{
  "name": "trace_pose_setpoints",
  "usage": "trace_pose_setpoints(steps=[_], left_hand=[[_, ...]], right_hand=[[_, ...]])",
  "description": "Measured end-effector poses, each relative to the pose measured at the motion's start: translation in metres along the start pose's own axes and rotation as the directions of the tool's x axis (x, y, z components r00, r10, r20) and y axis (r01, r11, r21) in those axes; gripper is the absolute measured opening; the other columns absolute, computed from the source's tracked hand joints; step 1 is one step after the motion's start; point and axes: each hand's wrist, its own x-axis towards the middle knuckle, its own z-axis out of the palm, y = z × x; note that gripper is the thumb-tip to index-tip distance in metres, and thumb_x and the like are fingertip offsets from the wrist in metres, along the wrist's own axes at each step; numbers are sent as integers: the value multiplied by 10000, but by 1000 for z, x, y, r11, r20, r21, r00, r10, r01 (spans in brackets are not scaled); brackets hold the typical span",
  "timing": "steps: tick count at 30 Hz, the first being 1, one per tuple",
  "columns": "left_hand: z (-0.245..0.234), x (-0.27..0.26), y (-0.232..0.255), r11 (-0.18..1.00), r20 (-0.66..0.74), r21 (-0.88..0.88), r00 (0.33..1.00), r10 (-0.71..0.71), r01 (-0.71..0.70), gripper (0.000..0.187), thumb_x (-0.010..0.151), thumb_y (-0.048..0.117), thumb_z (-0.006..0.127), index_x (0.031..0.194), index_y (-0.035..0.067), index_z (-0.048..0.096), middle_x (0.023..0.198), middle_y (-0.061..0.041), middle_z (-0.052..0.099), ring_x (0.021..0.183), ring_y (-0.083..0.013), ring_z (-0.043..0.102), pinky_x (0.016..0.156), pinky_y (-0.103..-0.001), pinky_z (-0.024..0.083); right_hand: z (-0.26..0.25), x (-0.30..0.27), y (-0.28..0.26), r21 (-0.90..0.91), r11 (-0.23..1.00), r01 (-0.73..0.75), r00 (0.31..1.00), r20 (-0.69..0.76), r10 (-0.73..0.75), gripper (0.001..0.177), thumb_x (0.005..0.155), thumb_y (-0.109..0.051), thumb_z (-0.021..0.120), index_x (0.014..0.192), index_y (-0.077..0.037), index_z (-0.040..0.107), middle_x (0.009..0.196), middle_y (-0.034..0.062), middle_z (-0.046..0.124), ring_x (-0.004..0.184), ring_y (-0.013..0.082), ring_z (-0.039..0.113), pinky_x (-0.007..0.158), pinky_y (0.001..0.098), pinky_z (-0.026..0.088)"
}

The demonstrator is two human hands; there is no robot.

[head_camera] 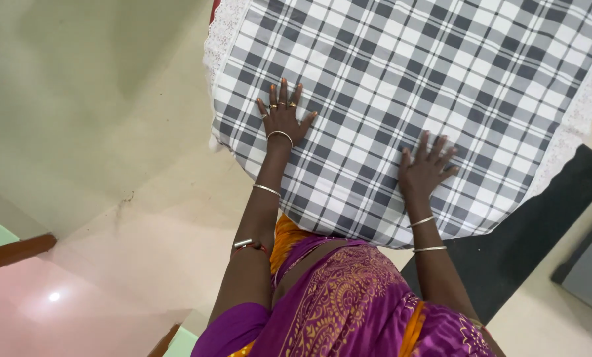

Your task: The person smooths a checkered tablecloth on a round table by hand, walking around the table to flatten the fabric and adjust the edges. She uses both hands to press and rub the cloth surface repeatedly.

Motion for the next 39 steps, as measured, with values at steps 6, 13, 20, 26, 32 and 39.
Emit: trace_pose_setpoints(steps=[6,13,20,26,32,39], left_hand=[[-7,-3,2,1000,3,-24,1000,13,-13,842,973,738,396,1657,369,72,1745,-56,-58,1596,-340,-46,1234,-684,-14],[-3,-3,-3,998,39,24,998,51,-52,855,1011,745,378,1679,339,33,1743,-86,-101,1611,-384,-64,1227,-725,-10],[4,-50,-10,994,84,-36,990,110,-107,955,951,799,431,1669,297,51,1715,-138,-122,1590,-409,-71,1206,-748,7],[15,-62,-20,988,54,-49,988,146,-143,916,981,778,422,1672,293,68,1727,-133,-92,1596,-421,-45,1205,-763,11],[7,-59,-18,987,93,-63,984,151,-145,900,988,767,406,1672,302,52,1726,-139,-98,1596,-422,-51,1203,-765,5],[10,-65,-21,986,91,-74,983,158,-152,908,976,767,394,1672,306,36,1731,-120,-105,1593,-400,-80,1210,-740,-3]], right_hand=[[3,-11,-16,-63,998,30,1000,2,-30,621,1109,-510,445,1665,-251,348,1748,161,165,1588,482,64,1150,802,16],[6,-9,-16,-65,997,32,998,54,-29,626,1161,-517,424,1712,-245,306,1777,161,123,1609,476,22,1183,803,11],[3,-51,-85,-46,994,102,984,151,-94,703,1095,-533,481,1688,-221,272,1736,219,89,1570,483,-10,1158,786,6],[11,-83,-123,-59,983,172,975,150,-161,641,1131,-537,487,1686,-249,346,1763,151,126,1607,444,34,1207,750,36],[7,-86,-134,-49,986,161,980,123,-154,616,1125,-520,484,1668,-250,377,1755,153,164,1610,423,57,1210,731,27],[12,-86,-134,-60,982,181,980,93,-175,621,1112,-534,448,1661,-255,366,1746,151,183,1598,438,87,1200,735,40]])
